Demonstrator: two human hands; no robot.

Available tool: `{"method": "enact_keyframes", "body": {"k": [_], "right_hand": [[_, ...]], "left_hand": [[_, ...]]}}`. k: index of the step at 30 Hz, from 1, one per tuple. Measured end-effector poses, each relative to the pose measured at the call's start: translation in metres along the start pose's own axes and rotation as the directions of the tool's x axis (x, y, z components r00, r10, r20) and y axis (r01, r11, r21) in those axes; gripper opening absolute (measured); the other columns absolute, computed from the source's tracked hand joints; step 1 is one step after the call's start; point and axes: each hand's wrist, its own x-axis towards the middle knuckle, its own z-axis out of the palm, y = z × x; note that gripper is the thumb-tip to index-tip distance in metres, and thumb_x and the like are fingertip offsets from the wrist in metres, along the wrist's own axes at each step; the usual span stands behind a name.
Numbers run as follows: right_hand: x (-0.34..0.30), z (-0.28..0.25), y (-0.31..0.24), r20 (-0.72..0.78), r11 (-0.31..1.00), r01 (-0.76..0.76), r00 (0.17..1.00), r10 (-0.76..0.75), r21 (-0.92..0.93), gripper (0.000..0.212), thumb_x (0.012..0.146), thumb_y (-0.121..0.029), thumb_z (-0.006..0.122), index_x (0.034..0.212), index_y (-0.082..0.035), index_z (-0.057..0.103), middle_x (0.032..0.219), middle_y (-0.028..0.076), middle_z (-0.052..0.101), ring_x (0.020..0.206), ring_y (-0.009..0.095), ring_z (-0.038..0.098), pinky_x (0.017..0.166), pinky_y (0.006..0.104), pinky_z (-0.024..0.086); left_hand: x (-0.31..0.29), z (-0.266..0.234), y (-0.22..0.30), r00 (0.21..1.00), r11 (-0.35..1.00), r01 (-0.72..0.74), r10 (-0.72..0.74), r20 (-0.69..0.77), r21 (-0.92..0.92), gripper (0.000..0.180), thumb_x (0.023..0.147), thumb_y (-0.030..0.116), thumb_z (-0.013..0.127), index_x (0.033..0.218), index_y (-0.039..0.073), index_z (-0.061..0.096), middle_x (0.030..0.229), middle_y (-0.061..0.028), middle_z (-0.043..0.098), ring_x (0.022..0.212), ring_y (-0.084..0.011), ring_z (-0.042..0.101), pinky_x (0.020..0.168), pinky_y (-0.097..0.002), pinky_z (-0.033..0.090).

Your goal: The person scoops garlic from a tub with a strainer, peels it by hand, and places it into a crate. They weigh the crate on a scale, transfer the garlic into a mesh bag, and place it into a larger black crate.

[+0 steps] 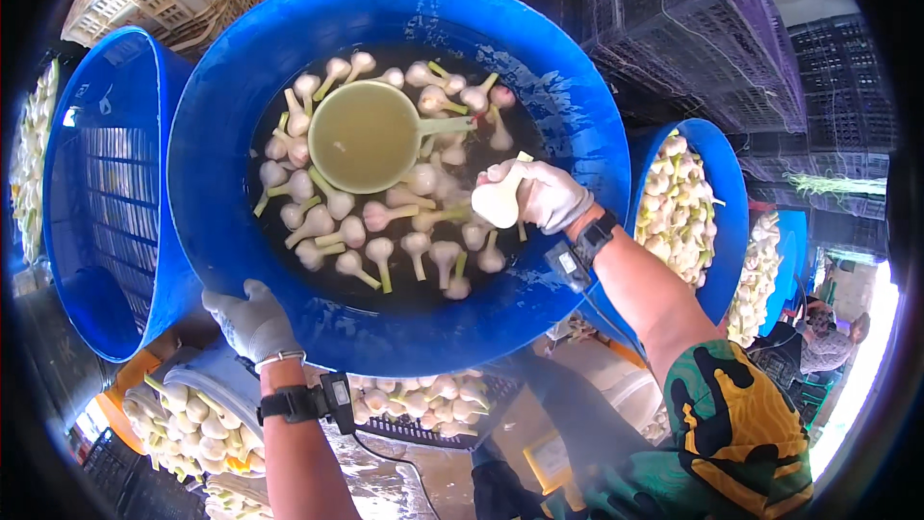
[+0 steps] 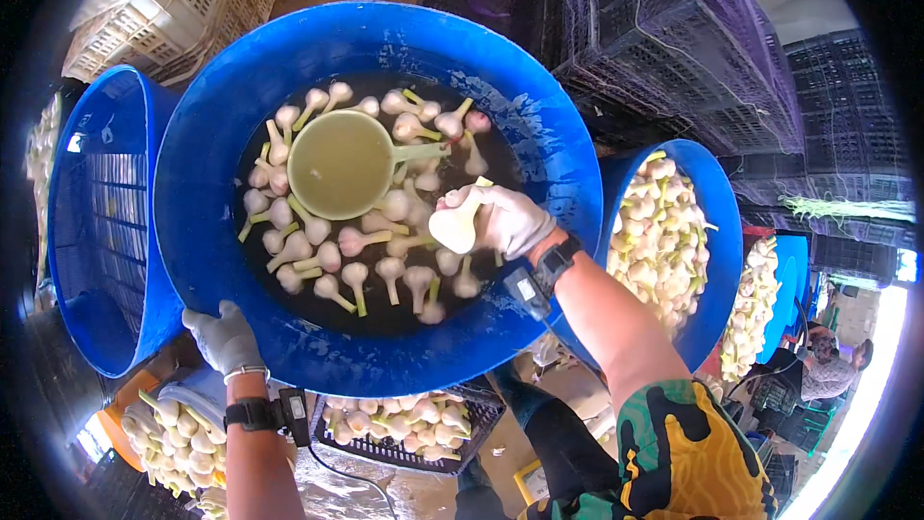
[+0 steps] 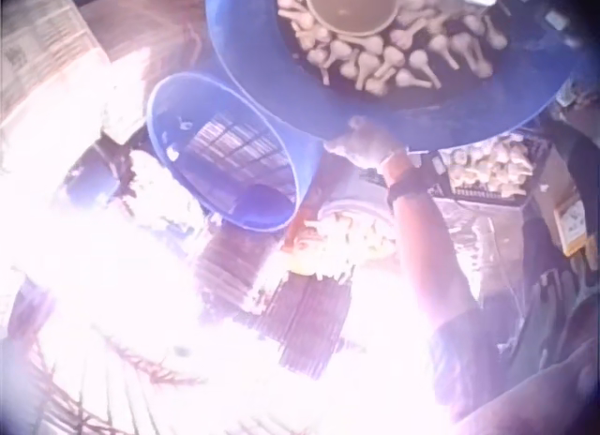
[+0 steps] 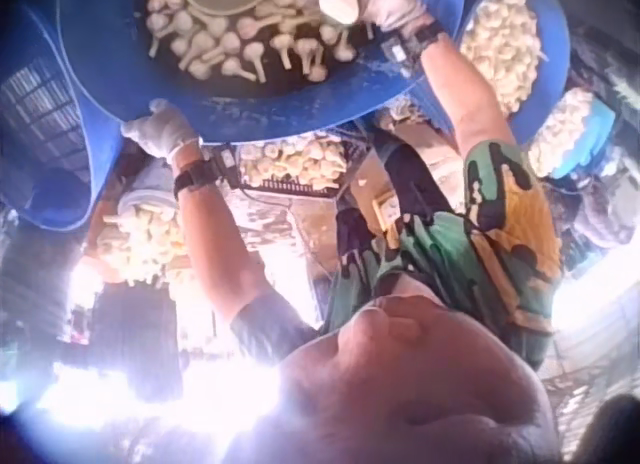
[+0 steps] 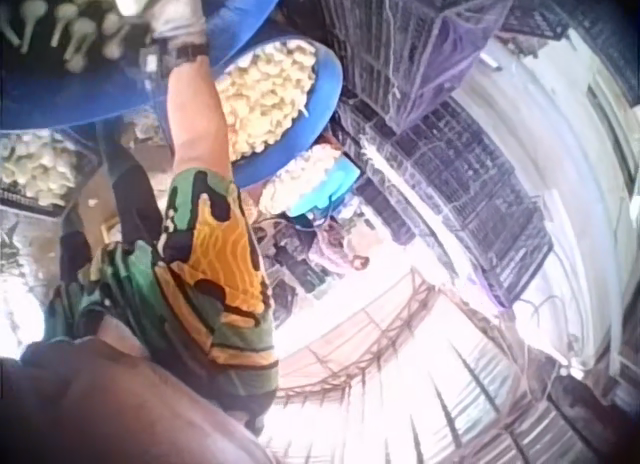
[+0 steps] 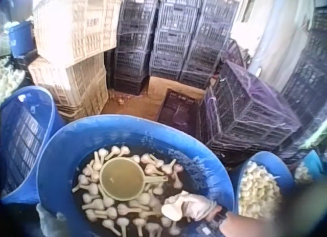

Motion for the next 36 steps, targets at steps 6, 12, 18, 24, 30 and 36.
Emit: {"method": "enact_keyframes", "body": {"k": [6,12,18,24,30,36], "right_hand": [[-0.038,0.072,0.032,-0.074,1.0,0.026,0.997,-0.027,-0.017,0.036,0.095,-0.029,0.046,0.111,0.001,0.058,0.111,0.014,0.062,0.1,0.027,0.062,0.091,0.0397,0.049],[-0.136,0.114,0.129,0.245,0.663,-0.051,0.906,0.345,-0.747,0.04,0.093,-0.036,0.054,0.107,0.001,0.06,0.109,0.016,0.062,0.107,0.023,0.055,0.094,0.0356,0.041],[-0.08,0.122,0.082,0.015,0.409,-0.084,0.972,0.233,-0.909,0.034,0.092,-0.033,0.057,0.106,-0.003,0.061,0.09,0.009,0.065,0.081,0.018,0.064,0.067,0.0319,0.053],[0.037,-0.023,0.025,-0.582,0.469,-0.474,0.806,-0.112,-0.745,0.039,0.089,-0.036,0.057,0.113,-0.005,0.058,0.09,0.008,0.064,0.076,0.018,0.062,0.063,0.0307,0.051],[0.083,-0.065,0.091,-0.265,-0.448,-0.261,0.963,-0.055,-0.855,0.034,0.085,-0.032,0.055,0.106,-0.005,0.061,0.104,0.017,0.065,0.095,0.03,0.063,0.08,0.0389,0.049],[0.061,-0.053,0.081,-0.366,0.59,-0.458,0.888,0.277,-0.665,0.025,0.092,-0.028,0.054,0.084,-0.005,0.06,0.073,0.006,0.06,0.062,0.014,0.056,0.057,0.0296,0.047]], "left_hand": [[0.002,-0.004,0.005,0.999,0.998,0.041,-0.041,0.018,0.042,0.047,0.081,0.021,0.056,0.118,-0.003,0.04,0.109,-0.0249,0.058,0.096,-0.0411,0.06,0.082,-0.0467,0.048],[-0.004,-0.013,0.022,0.997,0.997,0.069,-0.07,0.045,0.034,0.046,0.08,0.023,0.055,0.117,-0.001,0.04,0.109,-0.0236,0.058,0.096,-0.0405,0.06,0.082,-0.0471,0.048],[0.0,-0.012,0.007,0.999,0.999,0.039,-0.04,0.02,0.029,0.052,0.08,0.023,0.056,0.121,-0.004,0.038,0.111,-0.0238,0.057,0.098,-0.0408,0.06,0.084,-0.0461,0.048],[-0.001,-0.001,0.007,1.0,1.0,0.023,-0.023,0.022,0.002,0.058,0.081,0.022,0.058,0.126,-0.006,0.035,0.114,-0.0257,0.057,0.1,-0.0405,0.059,0.087,-0.0443,0.047],[0.002,-0.002,0.002,1.0,0.998,0.014,-0.013,-0.01,0.058,0.058,0.08,0.02,0.059,0.125,-0.007,0.035,0.11,-0.0258,0.058,0.098,-0.0403,0.06,0.085,-0.0442,0.048],[0.001,-0.001,0.003,1.0,1.0,0.006,-0.006,0.001,0.017,0.056,0.08,0.019,0.058,0.124,-0.007,0.035,0.109,-0.0262,0.058,0.097,-0.0406,0.06,0.084,-0.045,0.048]]}}
